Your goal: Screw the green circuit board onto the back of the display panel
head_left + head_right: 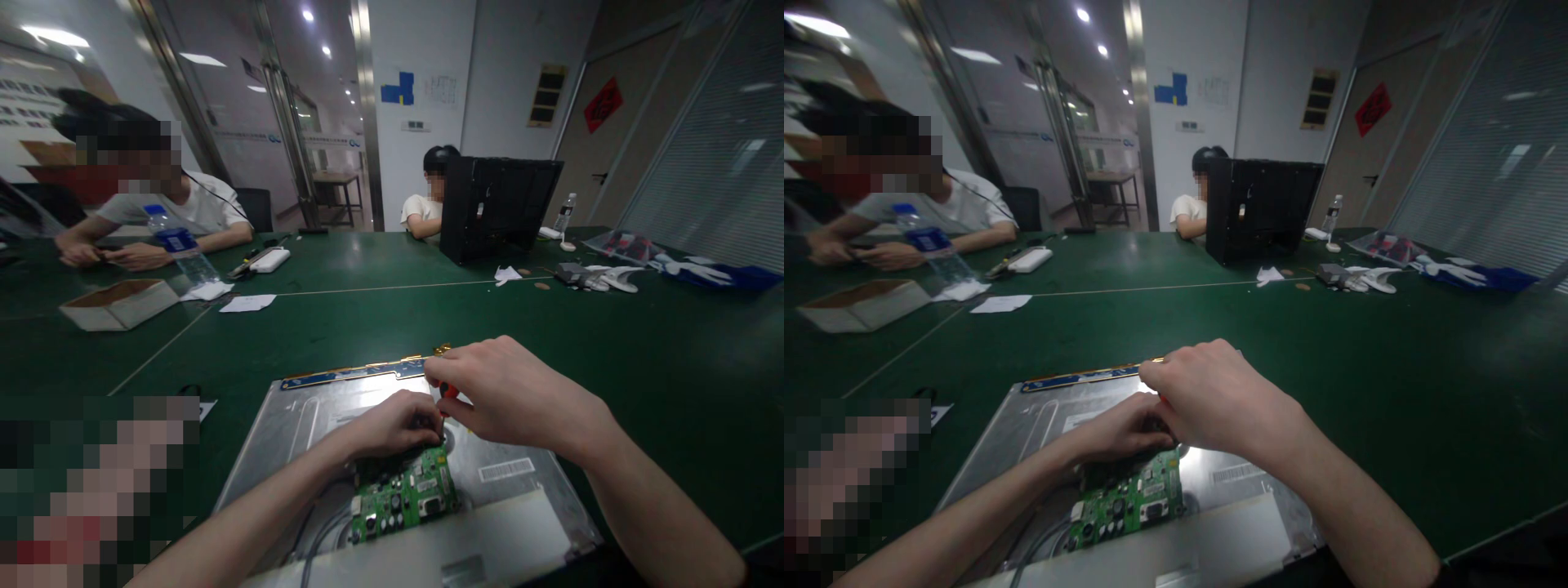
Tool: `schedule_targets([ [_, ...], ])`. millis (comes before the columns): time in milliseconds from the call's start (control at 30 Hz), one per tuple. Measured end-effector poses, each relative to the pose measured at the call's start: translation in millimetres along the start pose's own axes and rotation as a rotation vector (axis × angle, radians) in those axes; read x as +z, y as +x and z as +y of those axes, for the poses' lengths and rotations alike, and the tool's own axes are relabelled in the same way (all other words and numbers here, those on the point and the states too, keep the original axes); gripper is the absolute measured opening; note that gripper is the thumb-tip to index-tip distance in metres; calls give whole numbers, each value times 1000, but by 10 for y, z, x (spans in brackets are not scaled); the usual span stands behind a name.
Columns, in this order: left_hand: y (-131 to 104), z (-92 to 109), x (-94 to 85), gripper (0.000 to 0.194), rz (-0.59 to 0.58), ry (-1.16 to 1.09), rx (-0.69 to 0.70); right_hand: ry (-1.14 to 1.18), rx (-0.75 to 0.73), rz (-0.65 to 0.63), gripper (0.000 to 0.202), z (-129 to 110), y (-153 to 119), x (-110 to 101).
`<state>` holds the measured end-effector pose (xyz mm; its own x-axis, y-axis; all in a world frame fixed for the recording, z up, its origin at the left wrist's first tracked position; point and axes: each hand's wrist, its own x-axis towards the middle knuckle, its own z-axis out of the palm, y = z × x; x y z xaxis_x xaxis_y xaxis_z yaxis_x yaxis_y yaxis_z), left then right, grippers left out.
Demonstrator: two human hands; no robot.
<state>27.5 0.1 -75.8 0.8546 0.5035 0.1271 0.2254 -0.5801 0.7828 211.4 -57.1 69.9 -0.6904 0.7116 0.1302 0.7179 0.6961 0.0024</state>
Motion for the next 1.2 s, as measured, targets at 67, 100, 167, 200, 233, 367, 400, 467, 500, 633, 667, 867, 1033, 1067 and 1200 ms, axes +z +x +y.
schedule_targets([
  [67,-1,1,-3,9,1,3,3,-8,1,0,2,-2,-1,5],
  [100,-1,1,-5,9,-1,4,4,-13,4,0,3,-1,-1,10],
  [167,-1,-2,-8,10,-11,4,2,-22,15,2,6,5,-1,23],
  [200,-1,-4,-10,10,-13,2,-1,-27,25,5,9,10,0,30],
  [233,-2,-7,-11,10,-16,-3,-4,-33,35,8,13,16,2,35],
  [367,-1,-10,-12,10,-15,-12,4,-60,45,4,15,31,2,34],
  [400,-1,-9,-11,10,-13,-11,7,-51,38,-4,12,30,-2,26],
  [467,0,-4,-10,11,-14,-9,-3,-6,5,-23,7,25,-12,8],
  [500,0,-1,-11,11,-17,-5,-13,20,-15,-31,10,23,-17,0],
  [633,-2,18,-16,14,-10,10,-32,40,-14,-47,16,25,-19,-1],
  [667,-2,23,-18,15,-11,4,-22,19,3,-43,16,28,-16,4],
  [867,4,34,-18,13,-30,20,3,42,-34,-41,8,15,-13,-8],
  [1033,1,37,-8,11,-19,28,-4,25,-15,-33,12,20,-4,-1],
  [1067,1,38,-5,11,-10,22,-3,2,-1,-21,13,26,1,10],
  [1200,2,35,10,10,19,24,-5,-22,8,3,11,40,15,35],
])
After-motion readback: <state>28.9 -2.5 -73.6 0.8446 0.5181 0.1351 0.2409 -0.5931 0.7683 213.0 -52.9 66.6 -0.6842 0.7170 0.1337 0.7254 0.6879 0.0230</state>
